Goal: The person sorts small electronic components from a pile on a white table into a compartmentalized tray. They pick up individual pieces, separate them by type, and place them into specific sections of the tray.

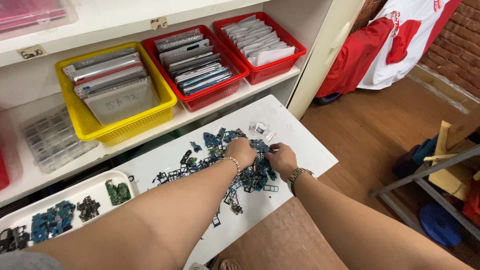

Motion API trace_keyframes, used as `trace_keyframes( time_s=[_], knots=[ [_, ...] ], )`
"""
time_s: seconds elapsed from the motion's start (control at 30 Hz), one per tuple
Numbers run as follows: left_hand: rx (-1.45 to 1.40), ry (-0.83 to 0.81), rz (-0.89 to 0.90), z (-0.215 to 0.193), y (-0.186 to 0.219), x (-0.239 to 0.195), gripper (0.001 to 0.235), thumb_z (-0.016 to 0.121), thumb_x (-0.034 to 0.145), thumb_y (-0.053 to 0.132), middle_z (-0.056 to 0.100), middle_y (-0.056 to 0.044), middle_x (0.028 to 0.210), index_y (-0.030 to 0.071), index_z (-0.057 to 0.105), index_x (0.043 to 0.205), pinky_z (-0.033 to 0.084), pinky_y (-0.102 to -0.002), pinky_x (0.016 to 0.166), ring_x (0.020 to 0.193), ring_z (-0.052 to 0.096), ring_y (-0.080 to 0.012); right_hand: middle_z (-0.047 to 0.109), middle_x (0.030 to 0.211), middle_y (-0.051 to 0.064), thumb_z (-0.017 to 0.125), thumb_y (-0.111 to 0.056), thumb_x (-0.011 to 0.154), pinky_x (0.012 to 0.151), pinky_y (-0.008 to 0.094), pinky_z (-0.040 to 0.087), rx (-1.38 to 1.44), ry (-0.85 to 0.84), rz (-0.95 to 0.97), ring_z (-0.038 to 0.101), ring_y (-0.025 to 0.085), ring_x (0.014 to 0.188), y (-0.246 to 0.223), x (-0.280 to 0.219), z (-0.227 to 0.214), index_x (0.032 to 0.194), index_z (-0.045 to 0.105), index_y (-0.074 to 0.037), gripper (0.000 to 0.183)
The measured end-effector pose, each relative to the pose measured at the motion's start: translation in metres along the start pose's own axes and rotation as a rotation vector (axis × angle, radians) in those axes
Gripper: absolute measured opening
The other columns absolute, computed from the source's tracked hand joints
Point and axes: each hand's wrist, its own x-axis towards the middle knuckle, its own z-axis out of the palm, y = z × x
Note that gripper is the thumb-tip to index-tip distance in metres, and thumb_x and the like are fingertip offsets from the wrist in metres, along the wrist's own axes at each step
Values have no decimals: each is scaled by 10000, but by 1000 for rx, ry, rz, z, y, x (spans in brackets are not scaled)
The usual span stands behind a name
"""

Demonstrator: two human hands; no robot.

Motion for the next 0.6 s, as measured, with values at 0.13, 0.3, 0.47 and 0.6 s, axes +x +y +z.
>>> trace_keyframes(
  time_s=[0.13, 0.3, 0.47, 0.6],
  knots=[
    [-110, 18, -166, 19, -4, 22, 231, 757, 804, 193, 765, -119, 1082, 147, 824, 1020, 567, -369, 962, 1034, 726, -274, 762, 1015, 105, 740, -143, 894, 759, 312, 595, 214, -29, 79, 714, 182, 833, 0, 4, 1, 1248, 665, -56, 372],
    [-207, -16, -122, 14, -17, 21, 208, 821, 767, 234, 793, -86, 997, 180, 844, 967, 568, -338, 907, 945, 746, -243, 737, 925, 90, 758, -166, 896, 678, 274, 557, 357, -87, 61, 641, 118, 733, 0, 3, -1, 1090, 696, -39, 240],
    [-440, -54, -131, 3, -27, 20, 198, 838, 782, 226, 803, -70, 939, 129, 832, 953, 579, -322, 806, 840, 742, -176, 715, 925, 43, 739, -157, 923, 675, 256, 515, 451, -182, -28, 597, 94, 744, -2, 5, -6, 1049, 690, -30, 185],
    [-740, -146, -162, -4, -33, 26, 183, 804, 830, 158, 793, -49, 911, 84, 818, 997, 546, -282, 660, 689, 645, -121, 684, 893, 40, 705, -133, 932, 717, 253, 573, 642, -266, -32, 633, 107, 780, -9, 7, -10, 1109, 653, -14, 220]
  ],
)
